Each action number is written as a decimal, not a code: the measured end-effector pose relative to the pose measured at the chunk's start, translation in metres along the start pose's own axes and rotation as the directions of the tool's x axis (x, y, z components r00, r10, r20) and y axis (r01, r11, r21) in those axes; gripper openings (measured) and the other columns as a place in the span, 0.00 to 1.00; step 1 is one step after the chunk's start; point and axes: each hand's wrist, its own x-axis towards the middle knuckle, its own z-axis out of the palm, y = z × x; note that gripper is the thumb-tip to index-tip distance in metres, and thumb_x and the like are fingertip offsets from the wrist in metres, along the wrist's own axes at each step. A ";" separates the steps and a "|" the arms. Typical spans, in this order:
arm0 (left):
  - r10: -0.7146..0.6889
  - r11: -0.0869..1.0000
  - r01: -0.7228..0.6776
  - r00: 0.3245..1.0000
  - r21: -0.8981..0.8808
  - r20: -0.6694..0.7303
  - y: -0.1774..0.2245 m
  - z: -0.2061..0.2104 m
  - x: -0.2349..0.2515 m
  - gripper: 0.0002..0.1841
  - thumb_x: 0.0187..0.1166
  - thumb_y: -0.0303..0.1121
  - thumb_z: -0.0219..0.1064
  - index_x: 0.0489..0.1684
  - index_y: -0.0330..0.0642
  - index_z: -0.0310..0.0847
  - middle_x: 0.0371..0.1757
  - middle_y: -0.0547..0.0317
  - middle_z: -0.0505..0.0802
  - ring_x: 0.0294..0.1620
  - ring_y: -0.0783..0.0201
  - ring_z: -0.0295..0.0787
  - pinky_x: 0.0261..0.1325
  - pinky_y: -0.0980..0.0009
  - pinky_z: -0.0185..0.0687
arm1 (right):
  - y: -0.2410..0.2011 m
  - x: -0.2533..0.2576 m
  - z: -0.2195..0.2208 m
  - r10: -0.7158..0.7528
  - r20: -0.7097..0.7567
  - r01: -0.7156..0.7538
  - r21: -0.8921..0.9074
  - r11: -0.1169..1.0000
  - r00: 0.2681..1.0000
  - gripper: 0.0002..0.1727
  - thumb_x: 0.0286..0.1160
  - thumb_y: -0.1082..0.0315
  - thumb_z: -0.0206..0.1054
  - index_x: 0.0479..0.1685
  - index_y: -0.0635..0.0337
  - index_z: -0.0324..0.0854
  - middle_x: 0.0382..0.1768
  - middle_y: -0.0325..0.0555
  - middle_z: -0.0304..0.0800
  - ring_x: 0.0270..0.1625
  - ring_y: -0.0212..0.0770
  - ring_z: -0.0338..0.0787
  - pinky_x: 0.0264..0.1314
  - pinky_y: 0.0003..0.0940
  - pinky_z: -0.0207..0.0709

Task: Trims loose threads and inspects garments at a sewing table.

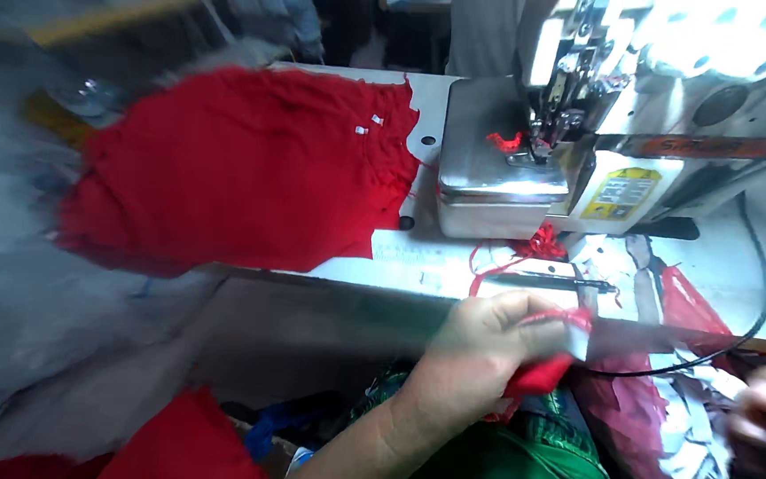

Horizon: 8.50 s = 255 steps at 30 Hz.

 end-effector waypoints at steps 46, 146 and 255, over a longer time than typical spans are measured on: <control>-0.011 0.954 0.046 0.993 -0.296 0.120 -0.009 -0.011 -0.018 0.09 0.84 0.30 0.63 0.37 0.49 0.91 0.33 0.73 0.93 0.37 0.85 0.88 0.45 0.85 0.83 | 0.018 0.003 0.043 0.114 0.153 -0.114 -0.009 0.993 0.982 0.08 0.74 0.72 0.71 0.39 0.43 0.89 0.35 0.18 0.93 0.34 0.13 0.87 0.36 0.10 0.81; 0.182 0.895 -0.130 0.980 -0.428 0.083 -0.038 -0.020 -0.008 0.12 0.77 0.20 0.65 0.32 0.49 0.91 0.37 0.69 0.90 0.41 0.81 0.87 0.47 0.83 0.84 | -0.005 -0.015 0.066 0.439 0.444 -0.484 -0.013 0.875 0.781 0.19 0.90 0.75 0.42 0.72 0.64 0.69 0.31 0.23 0.86 0.27 0.21 0.86 0.28 0.19 0.84; 0.406 0.911 -0.401 0.913 0.097 -0.035 -0.038 -0.028 -0.017 0.05 0.77 0.24 0.68 0.35 0.41 0.89 0.38 0.65 0.89 0.44 0.78 0.87 0.50 0.84 0.84 | 0.006 -0.011 0.065 0.438 0.475 -0.509 0.024 0.860 0.763 0.17 0.89 0.75 0.46 0.70 0.62 0.71 0.33 0.23 0.85 0.27 0.19 0.85 0.25 0.14 0.81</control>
